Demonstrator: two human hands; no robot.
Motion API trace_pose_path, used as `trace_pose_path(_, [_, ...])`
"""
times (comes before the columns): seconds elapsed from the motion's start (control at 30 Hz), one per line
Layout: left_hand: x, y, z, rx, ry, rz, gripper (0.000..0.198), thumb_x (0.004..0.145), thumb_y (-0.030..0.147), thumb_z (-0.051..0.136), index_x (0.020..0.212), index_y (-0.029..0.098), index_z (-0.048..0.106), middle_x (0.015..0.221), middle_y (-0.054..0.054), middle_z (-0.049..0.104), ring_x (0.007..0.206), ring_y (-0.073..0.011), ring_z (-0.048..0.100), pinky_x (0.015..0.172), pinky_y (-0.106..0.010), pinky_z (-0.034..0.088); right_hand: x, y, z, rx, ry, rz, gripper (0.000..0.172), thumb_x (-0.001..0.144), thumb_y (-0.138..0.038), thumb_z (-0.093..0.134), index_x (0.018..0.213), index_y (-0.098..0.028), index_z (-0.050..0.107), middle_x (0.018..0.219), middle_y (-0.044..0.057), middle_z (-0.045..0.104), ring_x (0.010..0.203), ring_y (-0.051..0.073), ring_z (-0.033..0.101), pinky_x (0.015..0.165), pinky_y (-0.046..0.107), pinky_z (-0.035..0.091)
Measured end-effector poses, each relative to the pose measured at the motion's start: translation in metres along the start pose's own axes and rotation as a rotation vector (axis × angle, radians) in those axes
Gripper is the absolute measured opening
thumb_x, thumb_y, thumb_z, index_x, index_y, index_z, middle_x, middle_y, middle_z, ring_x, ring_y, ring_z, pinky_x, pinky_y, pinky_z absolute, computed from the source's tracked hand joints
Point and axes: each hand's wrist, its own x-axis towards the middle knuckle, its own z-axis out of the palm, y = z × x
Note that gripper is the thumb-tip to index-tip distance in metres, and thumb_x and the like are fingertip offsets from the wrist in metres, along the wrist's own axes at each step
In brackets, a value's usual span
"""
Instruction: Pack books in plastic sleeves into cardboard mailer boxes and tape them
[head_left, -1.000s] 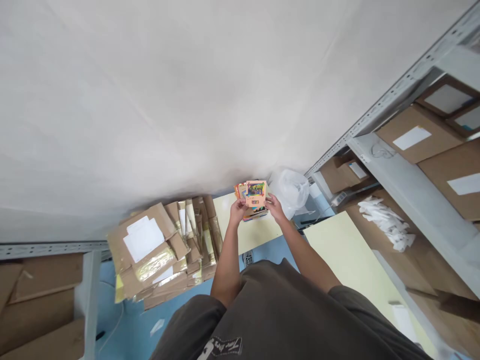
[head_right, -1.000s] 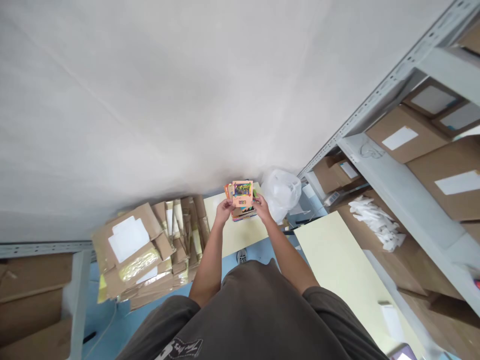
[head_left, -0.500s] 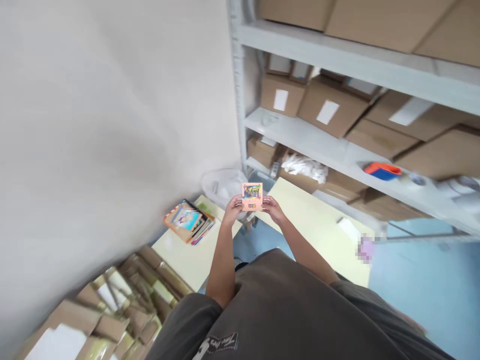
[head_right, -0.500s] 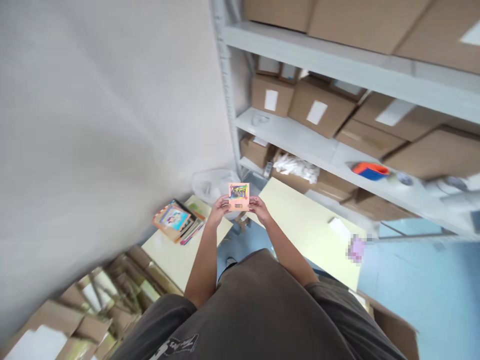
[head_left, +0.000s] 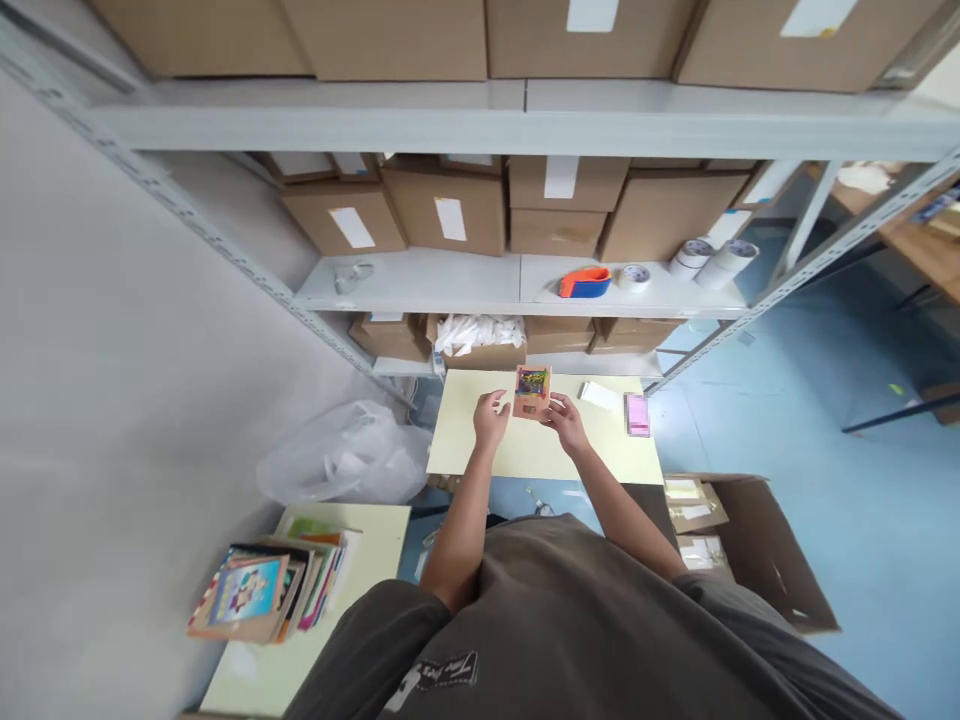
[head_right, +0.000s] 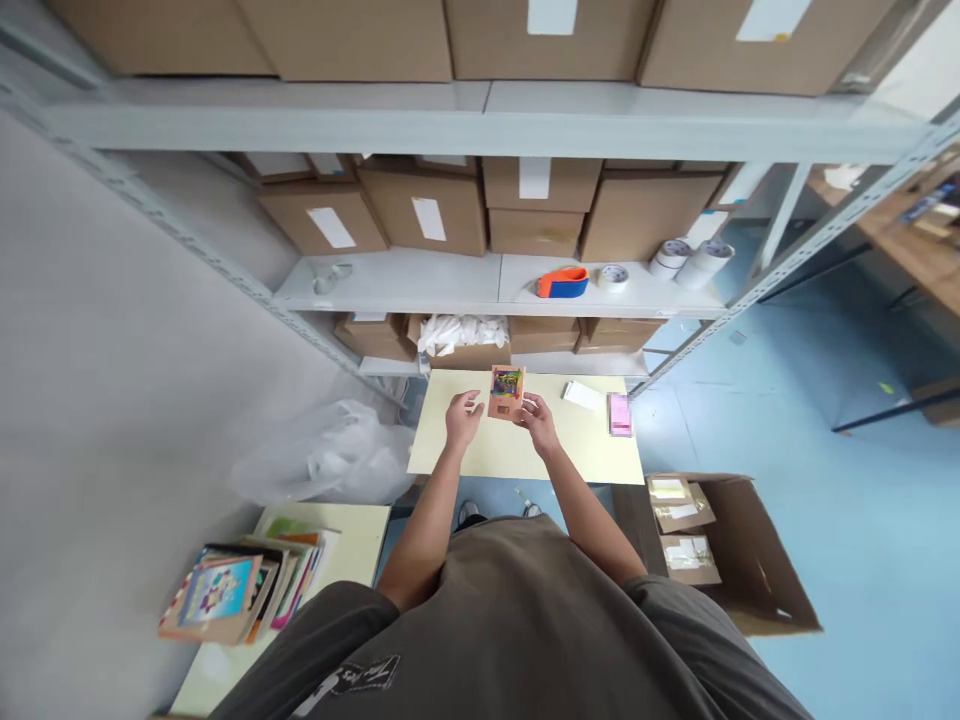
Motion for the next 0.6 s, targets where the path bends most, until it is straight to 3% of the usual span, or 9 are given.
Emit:
trace_pose_path(0.1, [0.007, 0.018, 0.019, -0.005, -0.185, 0.113, 0.038, 0.085, 0.032, 0.079, 0.122, 0.022, 0.078, 0.123, -0.013, 0.073, 0.1, -0.0247, 0.074, 0.094, -0.04, 0.06, -0.003, -0.002, 0.012, -0.099, 0.017, -0.161, 0.045, 0.079, -0.045, 0.078, 0.119, -0.028, 0.067, 0.127, 0.009, 0.075, 0.113, 0.029, 0.073, 0.093, 0.047, 0.062])
trace_pose_path(0.2, [0.015, 0.028, 0.02, -0.096, -0.321, 0.111, 0.045, 0.085, 0.034, 0.08, 0.128, 0.023, 0.076, 0.121, -0.01, 0.075, 0.099, -0.0243, 0.075, 0.089, -0.037, 0.061, -0.002, -0.003, 0.03, -0.273, -0.054, -0.28, 0.041, 0.083, -0.043, 0.073, 0.121, -0.029, 0.072, 0.149, 0.011, 0.064, 0.134, 0.032, 0.063, 0.096, 0.047, 0.061])
trace_pose_path(0.3, [0.027, 0.027, 0.0, -0.219, -0.355, 0.054, 0.048, 0.085, 0.038, 0.078, 0.13, 0.021, 0.076, 0.117, -0.009, 0.078, 0.097, -0.024, 0.075, 0.084, -0.035, 0.062, 0.004, -0.006, 0.04, -0.385, -0.006, -0.309, 0.046, 0.086, -0.043, 0.07, 0.129, -0.029, 0.071, 0.152, 0.011, 0.062, 0.137, 0.031, 0.06, 0.103, 0.05, 0.057])
trace_pose_path(0.37, [0.038, 0.023, -0.02, -0.342, -0.384, -0.004, 0.061, 0.081, 0.04, 0.082, 0.138, 0.019, 0.073, 0.12, -0.01, 0.078, 0.101, -0.0254, 0.075, 0.085, -0.036, 0.063, 0.011, -0.011, 0.04, -0.38, 0.13, -0.279, 0.054, 0.084, -0.045, 0.073, 0.135, -0.029, 0.067, 0.147, 0.012, 0.066, 0.131, 0.031, 0.064, 0.105, 0.052, 0.057])
trace_pose_path(0.43, [0.048, 0.017, -0.039, -0.442, -0.426, -0.073, 0.077, 0.075, 0.04, 0.087, 0.146, 0.018, 0.067, 0.123, -0.012, 0.078, 0.105, -0.0267, 0.075, 0.087, -0.039, 0.064, 0.016, -0.018, 0.039, -0.297, 0.174, -0.208, 0.064, 0.079, -0.046, 0.078, 0.139, -0.029, 0.064, 0.143, 0.012, 0.068, 0.123, 0.031, 0.068, 0.1, 0.052, 0.058])
trace_pose_path(0.53, [0.059, 0.008, -0.057, -0.482, -0.466, -0.156, 0.087, 0.071, 0.039, 0.091, 0.15, 0.017, 0.064, 0.119, -0.013, 0.08, 0.102, -0.0264, 0.076, 0.088, -0.042, 0.064, 0.02, -0.029, 0.041, -0.12, -0.007, -0.08, 0.066, 0.075, -0.042, 0.083, 0.138, -0.027, 0.067, 0.128, 0.01, 0.076, 0.109, 0.03, 0.073, 0.092, 0.049, 0.061])
trace_pose_path(0.6, [0.062, 0.004, -0.06, -0.426, -0.391, -0.159, 0.081, 0.072, 0.037, 0.09, 0.147, 0.017, 0.067, 0.117, -0.013, 0.08, 0.101, -0.0259, 0.076, 0.09, -0.043, 0.064, 0.02, -0.034, 0.046, -0.056, -0.07, -0.045, 0.059, 0.076, -0.039, 0.082, 0.132, -0.026, 0.071, 0.119, 0.008, 0.08, 0.104, 0.03, 0.074, 0.089, 0.047, 0.061])
